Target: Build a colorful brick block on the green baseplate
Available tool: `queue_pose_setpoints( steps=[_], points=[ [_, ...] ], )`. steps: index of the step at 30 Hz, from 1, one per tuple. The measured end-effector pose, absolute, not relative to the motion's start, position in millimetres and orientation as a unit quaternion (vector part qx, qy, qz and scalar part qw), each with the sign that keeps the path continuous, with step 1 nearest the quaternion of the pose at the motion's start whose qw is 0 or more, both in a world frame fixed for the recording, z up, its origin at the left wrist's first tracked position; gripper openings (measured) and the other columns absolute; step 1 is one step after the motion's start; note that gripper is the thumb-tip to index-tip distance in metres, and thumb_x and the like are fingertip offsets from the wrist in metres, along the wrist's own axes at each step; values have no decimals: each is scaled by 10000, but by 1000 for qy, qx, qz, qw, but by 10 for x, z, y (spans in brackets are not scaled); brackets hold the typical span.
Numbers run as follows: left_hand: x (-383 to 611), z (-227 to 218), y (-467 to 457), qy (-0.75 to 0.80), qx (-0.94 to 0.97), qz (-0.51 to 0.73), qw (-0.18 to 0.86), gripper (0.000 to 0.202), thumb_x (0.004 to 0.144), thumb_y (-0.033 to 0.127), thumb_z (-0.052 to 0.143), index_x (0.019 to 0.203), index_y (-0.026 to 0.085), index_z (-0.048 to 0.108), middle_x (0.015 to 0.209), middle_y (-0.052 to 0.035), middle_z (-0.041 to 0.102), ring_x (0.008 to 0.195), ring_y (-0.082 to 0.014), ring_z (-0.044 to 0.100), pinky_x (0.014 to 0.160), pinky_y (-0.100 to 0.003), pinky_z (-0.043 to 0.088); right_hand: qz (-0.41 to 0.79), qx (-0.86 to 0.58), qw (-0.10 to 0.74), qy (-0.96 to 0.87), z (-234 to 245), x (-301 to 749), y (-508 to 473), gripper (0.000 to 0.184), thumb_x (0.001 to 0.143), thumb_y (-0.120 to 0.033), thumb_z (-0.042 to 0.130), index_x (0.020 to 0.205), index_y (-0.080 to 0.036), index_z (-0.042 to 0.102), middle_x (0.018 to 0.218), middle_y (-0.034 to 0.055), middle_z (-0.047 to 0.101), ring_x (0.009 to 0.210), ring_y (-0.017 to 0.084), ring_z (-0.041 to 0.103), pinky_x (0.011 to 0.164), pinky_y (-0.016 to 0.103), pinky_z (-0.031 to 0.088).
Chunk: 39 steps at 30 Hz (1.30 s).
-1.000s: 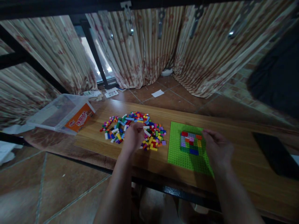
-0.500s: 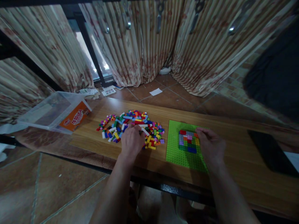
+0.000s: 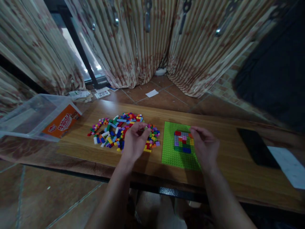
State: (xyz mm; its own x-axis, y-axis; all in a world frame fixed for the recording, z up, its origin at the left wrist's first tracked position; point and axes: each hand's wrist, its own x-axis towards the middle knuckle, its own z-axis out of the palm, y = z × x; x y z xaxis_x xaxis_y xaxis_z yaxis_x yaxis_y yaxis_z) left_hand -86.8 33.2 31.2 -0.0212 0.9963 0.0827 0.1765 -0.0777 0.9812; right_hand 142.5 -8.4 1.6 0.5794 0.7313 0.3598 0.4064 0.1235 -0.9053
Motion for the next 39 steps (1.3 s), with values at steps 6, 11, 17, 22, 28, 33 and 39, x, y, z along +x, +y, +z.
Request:
queue_pose_setpoints(
  steps=[6, 11, 17, 22, 28, 33, 39],
  points=[
    [-427, 296, 142, 443, 454, 462, 620, 244, 722, 384, 720, 778, 152, 670, 624, 20, 615, 521, -83, 556, 483, -186, 422, 206, -562, 532, -599, 198, 1135, -285, 127, 829, -267, 648, 934, -258, 718, 909, 9, 708, 826, 162, 643, 755, 320, 514],
    [-314, 257, 99, 441, 484, 401, 641, 251, 791, 388, 650, 817, 147, 714, 631, -8, 659, 571, -102, 598, 509, -190, 459, 237, -565, 501, -611, 207, 1043, -338, 141, 839, -285, 643, 967, -259, 697, 917, 17, 698, 829, 168, 630, 767, 329, 508],
    [-249, 228, 68, 454, 487, 377, 644, 274, 826, 408, 609, 753, 149, 662, 597, -3, 644, 550, -113, 618, 473, -191, 468, 216, -554, 485, -641, 180, 1129, -325, 96, 844, -292, 643, 913, -259, 701, 855, 7, 680, 788, 164, 621, 751, 320, 495],
    [-207, 227, 62, 455, 497, 365, 642, 317, 833, 443, 594, 701, 155, 606, 599, -4, 641, 550, -112, 623, 469, -185, 459, 219, -563, 455, -655, 227, 1134, -364, 121, 883, -304, 592, 903, -255, 702, 869, 8, 699, 816, 162, 644, 770, 303, 487],
    [-208, 175, 63, 453, 552, 318, 624, 272, 872, 413, 524, 828, 166, 628, 804, -38, 709, 634, -124, 659, 533, -212, 481, 212, -625, 488, -571, 186, 1462, -325, 192, 826, -400, 637, 846, -227, 718, 884, 33, 721, 836, 188, 653, 775, 323, 498],
    [-245, 145, 54, 456, 665, 276, 523, 206, 856, 339, 531, 823, 180, 659, 732, -16, 686, 674, -150, 649, 602, -247, 483, 211, -728, 468, -455, 97, 1927, -335, 253, 724, -436, 691, 789, -194, 722, 774, 37, 731, 738, 201, 658, 729, 345, 508],
    [-241, 221, 28, 465, 715, 242, 462, 203, 853, 283, 521, 863, 179, 696, 819, -37, 719, 706, -158, 641, 647, -270, 481, 242, -709, 415, -517, 8, 1887, -329, 220, 749, -417, 670, 805, -214, 733, 820, 38, 745, 771, 213, 674, 747, 365, 512]
  ],
)
